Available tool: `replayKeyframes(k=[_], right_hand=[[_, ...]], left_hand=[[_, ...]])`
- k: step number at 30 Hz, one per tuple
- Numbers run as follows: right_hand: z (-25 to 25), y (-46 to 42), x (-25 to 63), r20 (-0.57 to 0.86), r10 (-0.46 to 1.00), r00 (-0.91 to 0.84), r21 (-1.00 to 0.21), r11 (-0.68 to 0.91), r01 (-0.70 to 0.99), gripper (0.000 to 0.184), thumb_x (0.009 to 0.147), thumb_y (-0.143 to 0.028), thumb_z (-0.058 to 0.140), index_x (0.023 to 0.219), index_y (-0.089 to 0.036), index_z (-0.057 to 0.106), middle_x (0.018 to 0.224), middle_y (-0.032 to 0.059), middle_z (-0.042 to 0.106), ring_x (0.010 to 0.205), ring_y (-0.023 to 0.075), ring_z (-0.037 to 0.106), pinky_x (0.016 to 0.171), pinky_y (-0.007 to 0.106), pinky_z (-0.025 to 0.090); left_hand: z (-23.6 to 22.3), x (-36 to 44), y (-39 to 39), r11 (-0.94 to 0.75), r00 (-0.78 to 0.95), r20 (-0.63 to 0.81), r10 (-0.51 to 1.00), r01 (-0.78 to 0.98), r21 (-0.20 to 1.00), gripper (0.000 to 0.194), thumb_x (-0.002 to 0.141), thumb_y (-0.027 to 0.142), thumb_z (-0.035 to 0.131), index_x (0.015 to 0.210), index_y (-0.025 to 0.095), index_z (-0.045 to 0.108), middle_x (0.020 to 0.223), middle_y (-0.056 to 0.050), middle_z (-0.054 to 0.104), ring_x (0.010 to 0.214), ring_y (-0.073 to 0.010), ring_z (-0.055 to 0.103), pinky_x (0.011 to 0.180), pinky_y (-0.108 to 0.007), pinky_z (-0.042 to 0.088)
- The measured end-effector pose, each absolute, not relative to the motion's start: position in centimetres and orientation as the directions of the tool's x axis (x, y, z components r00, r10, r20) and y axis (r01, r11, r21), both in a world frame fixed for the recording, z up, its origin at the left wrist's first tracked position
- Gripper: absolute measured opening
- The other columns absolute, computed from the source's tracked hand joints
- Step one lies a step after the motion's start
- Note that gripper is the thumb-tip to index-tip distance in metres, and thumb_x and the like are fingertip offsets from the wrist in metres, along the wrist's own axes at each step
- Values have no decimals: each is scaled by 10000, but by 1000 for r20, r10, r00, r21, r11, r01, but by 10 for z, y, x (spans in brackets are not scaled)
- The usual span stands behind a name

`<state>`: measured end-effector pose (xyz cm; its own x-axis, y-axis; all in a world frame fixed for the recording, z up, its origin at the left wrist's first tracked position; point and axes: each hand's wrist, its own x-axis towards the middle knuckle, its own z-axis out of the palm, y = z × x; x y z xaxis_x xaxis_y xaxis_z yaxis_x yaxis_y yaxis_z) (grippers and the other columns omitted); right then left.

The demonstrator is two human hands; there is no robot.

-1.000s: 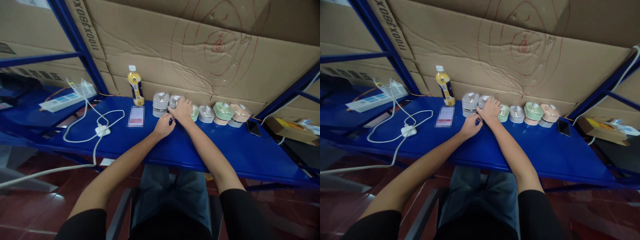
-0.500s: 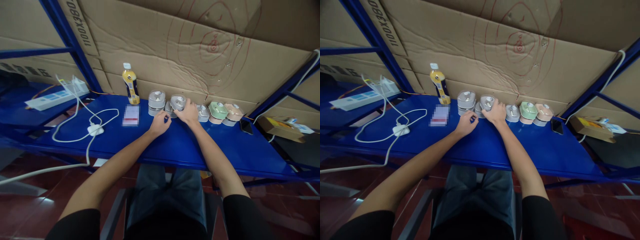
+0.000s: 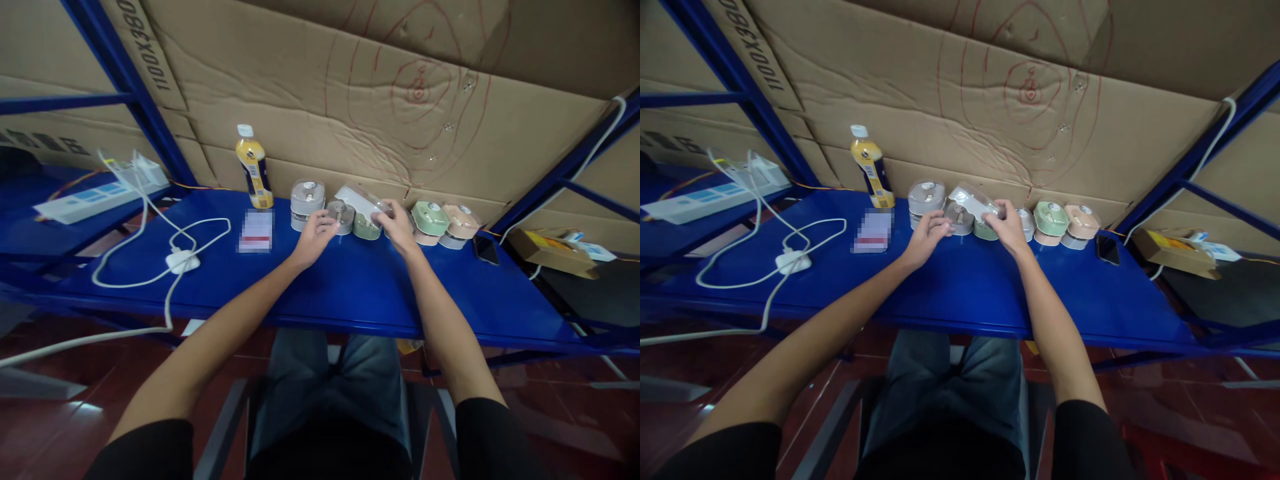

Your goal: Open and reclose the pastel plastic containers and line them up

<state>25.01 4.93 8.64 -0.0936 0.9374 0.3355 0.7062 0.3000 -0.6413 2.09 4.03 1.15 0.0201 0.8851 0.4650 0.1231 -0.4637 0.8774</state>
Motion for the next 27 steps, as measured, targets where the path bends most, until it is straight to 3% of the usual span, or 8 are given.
replayKeyframes(k=[3, 5, 9, 12, 15, 21, 27], right_hand=[[82, 40, 273, 265, 922, -284, -705, 386, 595, 530, 914, -379, 405, 1403, -211, 524, 1307, 102, 704, 1155, 266, 674, 914, 372, 545], [77, 34, 286, 206, 890, -406, -721, 419, 553, 573, 879, -370, 459, 1428, -216, 516, 1335, 92, 694, 1177, 268, 671, 930, 374, 548], [75, 25, 300, 44, 814, -579, -728, 423, 539, 686, 803, -367, 617, 1463, -231, 486, 1347, 71, 692, 1211, 268, 666, 965, 381, 554], [74, 22, 301, -8, 778, -628, -766, 399, 504, 801, 756, -383, 729, 1492, -226, 455, 1373, 86, 676, 1256, 274, 649, 1027, 415, 537], [69, 20, 293, 56, 768, -638, -734, 465, 495, 855, 727, -450, 822, 1476, -216, 484, 1401, 111, 659, 1293, 285, 634, 1091, 442, 503], [60, 6, 271, 298, 748, -594, -497, 652, 572, 874, 719, -540, 877, 1452, -199, 545, 1394, 145, 652, 1274, 313, 635, 1119, 433, 475], [64, 10, 285, 349, 799, -489, -559, 597, 576, 664, 864, -465, 753, 1403, -115, 587, 1231, 150, 721, 1112, 280, 693, 1002, 357, 526]], left_hand=[[13, 19, 40, -401, 161, 400, 902, -29, 916, 445, 1071, 476, 545, 1427, 227, 452, 1209, -162, 733, 1089, -264, 770, 920, -459, 639], [13, 18, 39, -385, 266, 384, 884, -54, 922, 495, 1034, 489, 609, 1425, 211, 487, 1199, -164, 743, 1083, -279, 774, 910, -461, 644], [11, 17, 33, -451, 371, 391, 842, 89, 888, 590, 852, 370, 819, 1365, 200, 581, 1235, -142, 745, 1113, -290, 752, 925, -444, 642], [8, 18, 29, -496, 425, 387, 818, 179, 850, 755, 732, 308, 908, 1392, 213, 555, 1266, -128, 731, 1158, -301, 728, 963, -456, 619], [6, 22, 24, -542, 450, 404, 796, 235, 807, 935, 649, 320, 958, 1449, 205, 489, 1325, -152, 695, 1210, -330, 701, 1021, -484, 582], [8, 30, 17, -581, 498, 371, 784, 377, 722, 1097, 614, 320, 985, 1514, 168, 376, 1399, -193, 656, 1283, -375, 659, 1111, -528, 516], [14, 27, 14, -587, 523, 346, 779, 413, 696, 1138, 647, 280, 977, 1560, 114, 319, 1495, -214, 577, 1379, -401, 577, 1181, -531, 454]])
